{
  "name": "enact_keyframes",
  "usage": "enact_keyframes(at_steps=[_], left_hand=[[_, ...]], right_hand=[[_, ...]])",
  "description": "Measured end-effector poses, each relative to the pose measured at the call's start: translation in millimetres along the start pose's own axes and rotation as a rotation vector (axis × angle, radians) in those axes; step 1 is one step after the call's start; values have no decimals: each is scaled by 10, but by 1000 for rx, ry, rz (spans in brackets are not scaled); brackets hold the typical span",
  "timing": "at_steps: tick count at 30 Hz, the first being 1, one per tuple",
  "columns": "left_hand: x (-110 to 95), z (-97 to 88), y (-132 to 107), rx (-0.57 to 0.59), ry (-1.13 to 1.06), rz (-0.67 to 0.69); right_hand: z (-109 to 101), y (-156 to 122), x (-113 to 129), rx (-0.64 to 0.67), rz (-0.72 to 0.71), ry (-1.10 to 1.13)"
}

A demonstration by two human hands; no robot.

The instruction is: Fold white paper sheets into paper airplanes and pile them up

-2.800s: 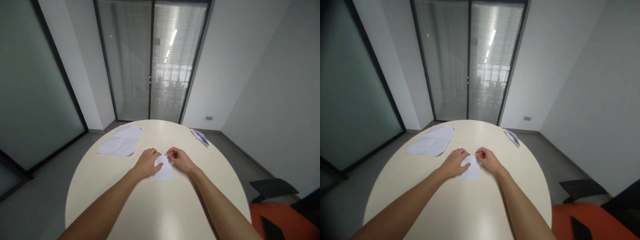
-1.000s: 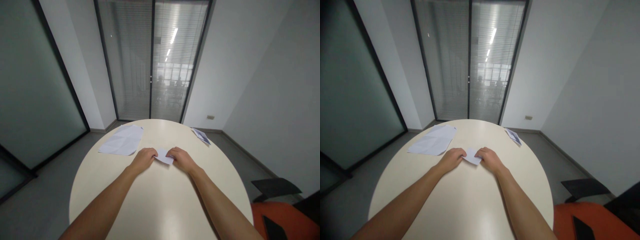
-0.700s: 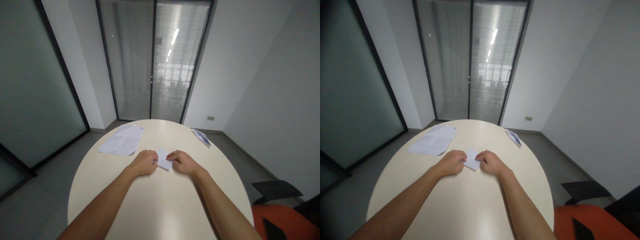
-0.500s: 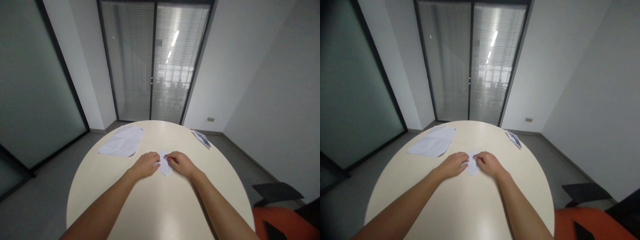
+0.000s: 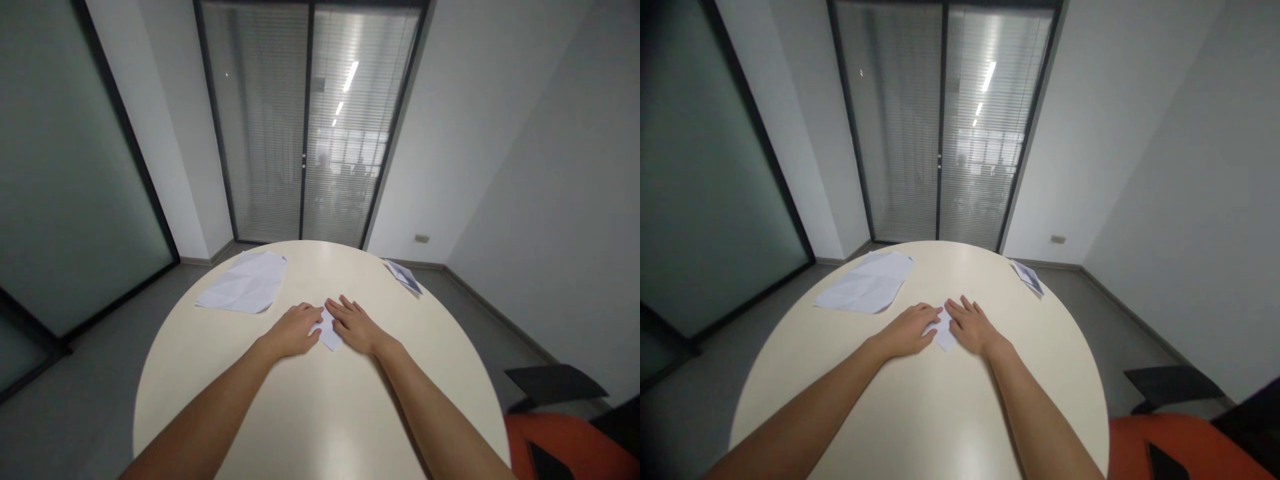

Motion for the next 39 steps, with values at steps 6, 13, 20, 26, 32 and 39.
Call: enact_keyframes(at_steps=[6, 13, 20, 26, 32, 39], left_hand=[[-10, -14, 7, -1, -12, 48], [-27, -6, -3, 18, 1, 75], [-38, -24, 4, 6, 17, 115], [-32, -26, 24, 13, 71, 132], [50, -83, -13, 12, 108, 51], [118, -154, -61, 61, 38, 28]], right_hand=[[-166, 16, -6, -148, -172, 42], [-300, 30, 124, -174, -144, 117], [-354, -6, 34, -147, -31, 136], [-304, -15, 41, -133, -121, 126], [-236, -21, 116, -152, -172, 101], [-308, -65, 118, -106, -124, 117]])
Point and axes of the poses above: each hand's wrist, its own y-axis towards the middle knuckle, its own z-axis out of the palm, x = y × z, the point moved 4 cm from there along y, towards the middle knuckle, and after that the axes turned 8 degrees about -x, right-handed, at the moved point
